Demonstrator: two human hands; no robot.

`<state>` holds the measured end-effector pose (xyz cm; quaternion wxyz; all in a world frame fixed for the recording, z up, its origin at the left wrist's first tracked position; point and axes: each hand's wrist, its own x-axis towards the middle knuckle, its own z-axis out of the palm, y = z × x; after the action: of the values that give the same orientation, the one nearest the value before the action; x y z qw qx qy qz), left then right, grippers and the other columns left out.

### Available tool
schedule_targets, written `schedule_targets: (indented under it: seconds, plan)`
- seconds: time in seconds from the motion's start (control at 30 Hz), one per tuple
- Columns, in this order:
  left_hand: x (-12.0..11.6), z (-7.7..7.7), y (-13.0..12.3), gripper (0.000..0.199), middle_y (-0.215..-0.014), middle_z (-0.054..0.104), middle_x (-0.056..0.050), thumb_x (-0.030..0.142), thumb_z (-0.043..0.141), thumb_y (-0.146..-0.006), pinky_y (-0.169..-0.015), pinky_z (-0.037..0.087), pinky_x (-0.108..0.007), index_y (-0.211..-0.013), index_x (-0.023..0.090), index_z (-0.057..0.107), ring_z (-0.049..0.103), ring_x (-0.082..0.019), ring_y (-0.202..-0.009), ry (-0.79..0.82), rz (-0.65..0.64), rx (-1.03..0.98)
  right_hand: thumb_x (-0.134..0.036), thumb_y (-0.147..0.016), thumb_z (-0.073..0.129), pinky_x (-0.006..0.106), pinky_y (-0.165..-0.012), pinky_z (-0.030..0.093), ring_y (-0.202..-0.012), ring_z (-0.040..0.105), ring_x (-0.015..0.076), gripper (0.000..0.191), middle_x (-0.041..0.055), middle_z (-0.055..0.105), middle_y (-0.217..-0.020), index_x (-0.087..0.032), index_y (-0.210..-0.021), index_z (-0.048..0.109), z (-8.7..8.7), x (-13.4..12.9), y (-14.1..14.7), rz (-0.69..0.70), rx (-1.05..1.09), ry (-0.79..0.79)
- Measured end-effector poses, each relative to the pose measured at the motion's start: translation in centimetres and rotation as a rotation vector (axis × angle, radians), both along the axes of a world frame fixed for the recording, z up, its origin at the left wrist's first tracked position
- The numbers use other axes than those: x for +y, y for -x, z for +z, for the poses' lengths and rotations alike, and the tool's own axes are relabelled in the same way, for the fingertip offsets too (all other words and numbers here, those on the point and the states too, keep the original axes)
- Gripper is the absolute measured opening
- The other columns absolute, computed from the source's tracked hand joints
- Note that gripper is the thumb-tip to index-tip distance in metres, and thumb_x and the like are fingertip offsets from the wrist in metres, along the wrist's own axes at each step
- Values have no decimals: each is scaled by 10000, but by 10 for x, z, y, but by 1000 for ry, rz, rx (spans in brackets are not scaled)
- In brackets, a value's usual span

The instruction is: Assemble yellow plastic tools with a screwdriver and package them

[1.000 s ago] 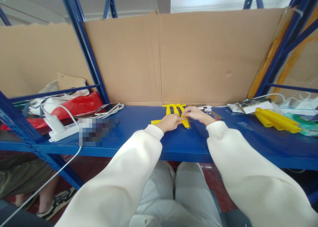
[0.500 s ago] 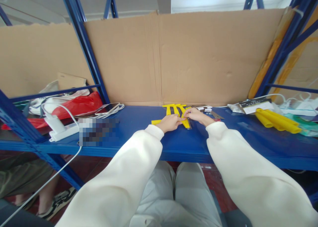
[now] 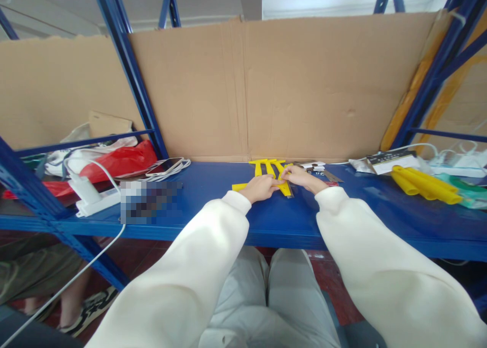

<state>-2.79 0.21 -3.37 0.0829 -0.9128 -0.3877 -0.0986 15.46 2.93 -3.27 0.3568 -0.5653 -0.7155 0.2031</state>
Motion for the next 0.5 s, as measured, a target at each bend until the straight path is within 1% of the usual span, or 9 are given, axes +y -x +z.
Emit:
schedule_targets:
  seconds: [0.1,0.2,0.5]
  plan:
    - [0,0,0,409,-1190,670,-84,309,461,-1016,-976,501,-342,-1394,316,616,645,-248,-1150,5,0,0,-110,-708,609,272,-816,477,-842,615,169,90,18,692,-841,-199,-709,598,-2,0,1,-29,34,-5]
    - [-1,1,0,412,-1204,667,-84,303,459,-1017,-984,498,-342,-1400,312,611,641,-247,-1164,6,-1,2,-124,-716,604,290,-855,476,-881,618,176,94,30,684,-902,-195,-777,610,-2,1,3,-49,53,4]
    - [-2,2,-1,409,-1220,668,-94,298,460,-1016,-991,498,-355,-1393,292,619,639,-256,-1169,-2,2,3,-111,-790,559,296,-958,458,-1085,621,191,224,89,686,-1186,-179,-985,646,-2,-1,5,-78,58,44]
